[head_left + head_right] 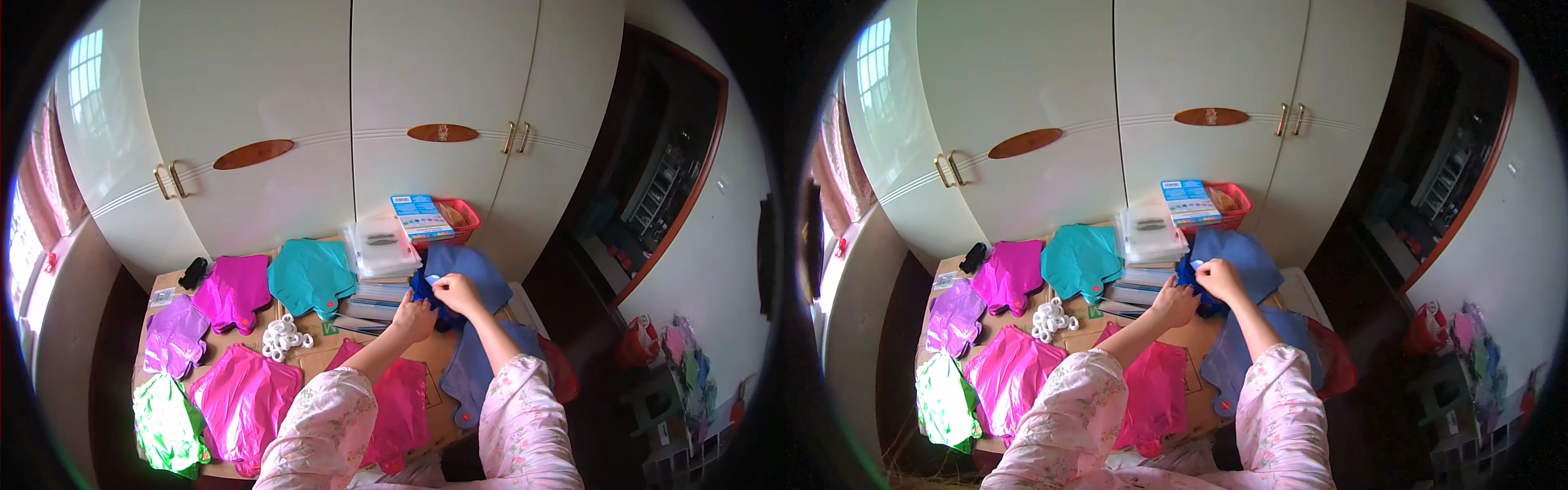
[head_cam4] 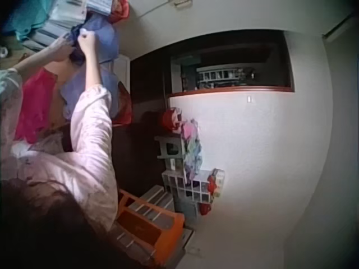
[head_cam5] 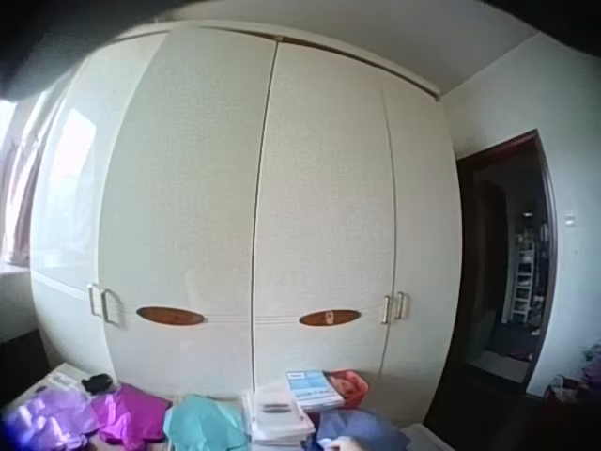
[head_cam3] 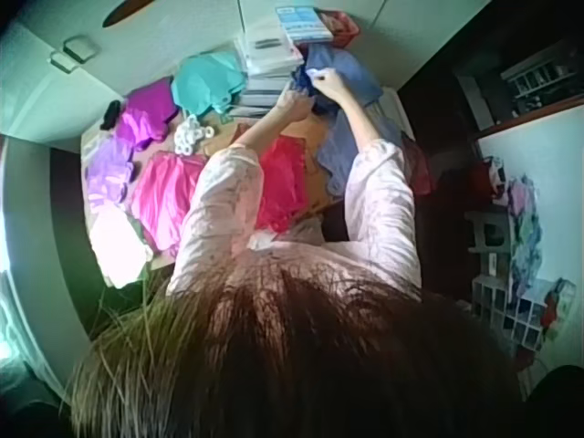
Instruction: Folding and inserting various colorful plastic bags into cardboard packaging sleeves.
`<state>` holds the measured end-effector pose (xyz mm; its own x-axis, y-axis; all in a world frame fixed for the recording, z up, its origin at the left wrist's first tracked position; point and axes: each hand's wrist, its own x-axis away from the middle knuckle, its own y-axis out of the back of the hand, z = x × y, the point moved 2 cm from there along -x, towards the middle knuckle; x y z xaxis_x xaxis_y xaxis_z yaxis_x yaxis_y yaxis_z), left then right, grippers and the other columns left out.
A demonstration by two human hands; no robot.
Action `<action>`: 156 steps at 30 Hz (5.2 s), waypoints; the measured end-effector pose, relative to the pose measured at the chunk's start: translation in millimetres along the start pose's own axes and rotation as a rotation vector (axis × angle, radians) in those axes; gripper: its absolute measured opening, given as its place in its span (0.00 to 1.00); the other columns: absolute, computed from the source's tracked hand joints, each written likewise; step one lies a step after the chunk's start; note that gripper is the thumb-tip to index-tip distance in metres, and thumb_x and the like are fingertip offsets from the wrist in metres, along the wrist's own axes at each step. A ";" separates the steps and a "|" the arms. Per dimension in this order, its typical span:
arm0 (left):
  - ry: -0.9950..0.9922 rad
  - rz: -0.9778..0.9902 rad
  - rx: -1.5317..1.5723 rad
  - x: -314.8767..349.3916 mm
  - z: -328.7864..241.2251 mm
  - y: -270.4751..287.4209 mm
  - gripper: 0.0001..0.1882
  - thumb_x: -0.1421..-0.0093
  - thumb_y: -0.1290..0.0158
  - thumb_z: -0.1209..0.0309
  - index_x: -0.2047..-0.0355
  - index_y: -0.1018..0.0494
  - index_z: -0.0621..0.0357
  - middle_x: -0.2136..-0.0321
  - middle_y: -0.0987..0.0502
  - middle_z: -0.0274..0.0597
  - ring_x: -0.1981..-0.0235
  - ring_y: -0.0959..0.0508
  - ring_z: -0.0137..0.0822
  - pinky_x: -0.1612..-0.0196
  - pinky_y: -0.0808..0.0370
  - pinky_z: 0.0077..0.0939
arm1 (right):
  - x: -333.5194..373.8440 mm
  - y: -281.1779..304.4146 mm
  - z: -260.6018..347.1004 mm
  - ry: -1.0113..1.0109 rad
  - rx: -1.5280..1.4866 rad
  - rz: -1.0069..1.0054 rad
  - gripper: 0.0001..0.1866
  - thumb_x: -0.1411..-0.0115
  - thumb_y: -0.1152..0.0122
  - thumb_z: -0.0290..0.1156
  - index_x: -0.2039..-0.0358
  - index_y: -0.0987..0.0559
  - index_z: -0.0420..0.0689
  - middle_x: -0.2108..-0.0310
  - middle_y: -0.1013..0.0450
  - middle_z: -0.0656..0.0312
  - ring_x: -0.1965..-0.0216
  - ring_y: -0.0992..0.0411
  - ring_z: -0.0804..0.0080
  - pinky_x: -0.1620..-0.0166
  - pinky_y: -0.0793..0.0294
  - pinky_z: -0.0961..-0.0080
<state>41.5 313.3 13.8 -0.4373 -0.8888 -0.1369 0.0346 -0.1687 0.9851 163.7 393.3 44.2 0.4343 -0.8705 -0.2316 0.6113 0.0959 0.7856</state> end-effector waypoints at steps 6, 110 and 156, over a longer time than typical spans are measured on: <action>0.010 0.059 -0.046 2.7 -2.3 0.1 0.16 0.42 0.56 0.66 0.56 0.24 0.50 0.52 0.25 0.45 0.48 0.27 0.41 0.36 0.47 0.49 | 3.0 -21.9 22.2 0.027 0.220 0.045 0.13 0.52 0.35 0.38 0.72 0.18 0.42 0.67 0.24 0.49 0.65 0.25 0.51 0.60 0.26 0.60; 0.553 -0.276 0.614 241.2 210.8 5.7 0.16 0.40 0.55 0.66 0.57 0.26 0.62 0.61 0.23 0.53 0.57 0.24 0.51 0.53 0.28 0.39 | -67.5 -199.8 199.7 0.514 -0.190 0.400 0.08 0.50 0.39 0.33 0.71 0.17 0.45 0.73 0.22 0.57 0.69 0.23 0.61 0.63 0.25 0.68; 0.606 0.127 0.229 190.7 230.9 -11.1 0.19 0.38 0.56 0.58 0.48 0.34 0.49 0.40 0.37 0.52 0.38 0.39 0.52 0.38 0.45 0.55 | -185.9 -130.7 125.6 -0.238 -0.719 -0.326 0.05 0.47 0.39 0.25 0.70 0.22 0.39 0.74 0.27 0.64 0.71 0.31 0.74 0.66 0.31 0.75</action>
<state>-249.8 244.0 0.9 0.1427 -0.9897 0.0133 -0.1691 -0.0112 0.9855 -80.0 482.0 56.6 0.0591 -0.9794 -0.1933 0.9919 0.0357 0.1221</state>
